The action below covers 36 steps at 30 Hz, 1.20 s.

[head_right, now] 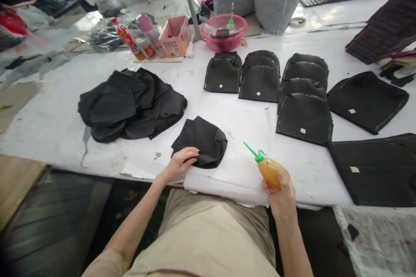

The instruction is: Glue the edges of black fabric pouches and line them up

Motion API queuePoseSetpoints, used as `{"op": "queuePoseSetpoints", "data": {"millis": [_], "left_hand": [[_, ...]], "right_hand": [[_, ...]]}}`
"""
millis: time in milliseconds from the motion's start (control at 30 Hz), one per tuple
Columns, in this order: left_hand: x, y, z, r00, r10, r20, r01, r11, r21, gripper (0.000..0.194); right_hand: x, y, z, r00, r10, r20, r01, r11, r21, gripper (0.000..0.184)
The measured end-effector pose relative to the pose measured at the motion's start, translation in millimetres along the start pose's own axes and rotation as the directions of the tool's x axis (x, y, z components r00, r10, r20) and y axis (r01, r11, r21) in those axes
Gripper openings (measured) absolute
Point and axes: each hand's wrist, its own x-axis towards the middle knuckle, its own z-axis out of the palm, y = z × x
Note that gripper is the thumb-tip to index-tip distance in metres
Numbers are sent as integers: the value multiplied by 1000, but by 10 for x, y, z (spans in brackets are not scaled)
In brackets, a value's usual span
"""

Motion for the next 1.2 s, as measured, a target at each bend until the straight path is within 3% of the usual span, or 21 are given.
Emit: {"op": "queuePoseSetpoints", "data": {"millis": [133,300,433,533,733,833,867,900,933,967,1000,1033,1067,1133,1167,1200], "left_hand": [[-41,52,6,998,-4,57,5,1000,-13,12],[14,233,213,999,-18,29,10,967,256,38],[75,284,347,997,72,10,-72,942,328,26],[102,272,373,996,89,-14,-80,948,309,20],[126,313,397,999,34,-10,-30,969,246,27],[161,283,277,978,-115,-175,131,988,82,23],[182,230,181,939,-195,-283,208,978,15,21],[207,149,58,867,-278,-415,281,958,-55,20],[231,43,-87,754,-348,-556,344,932,-117,20],[250,-82,-243,614,-388,-687,376,910,-177,19],[259,-216,-399,435,-425,-794,396,882,-255,18],[255,-343,-540,291,-474,-831,436,839,-326,16],[237,-451,-655,197,-508,-838,482,795,-368,13],[160,-560,-775,97,-520,-849,526,751,-400,7],[111,-549,-774,79,-476,-876,554,751,-359,5],[64,-495,-735,87,-392,-916,588,763,-270,7]], "right_hand": [[20,33,-22,1000,-23,10,23,1000,10,51],[26,56,-25,1000,-1,3,1,1000,15,55],[18,67,-51,999,18,-38,-17,999,28,55],[27,79,-74,999,14,-39,-14,1000,14,53],[50,101,-85,999,-32,-24,32,999,-5,52],[38,88,-65,998,-61,15,61,998,-17,51],[31,81,-57,997,-66,28,67,998,-19,50],[24,74,-49,997,-68,34,69,997,-19,49],[19,68,-43,997,-66,32,66,998,-15,48],[14,63,-38,998,-60,25,60,998,-8,47],[11,60,-36,999,-52,14,52,999,1,47],[10,58,-35,999,-44,0,44,999,10,48],[9,58,-36,999,-37,-15,37,999,17,48],[6,57,-38,999,-22,-32,23,1000,18,47],[2,55,-37,999,-18,-34,18,1000,14,47],[-3,51,-34,1000,-17,-26,17,1000,9,47]]}}
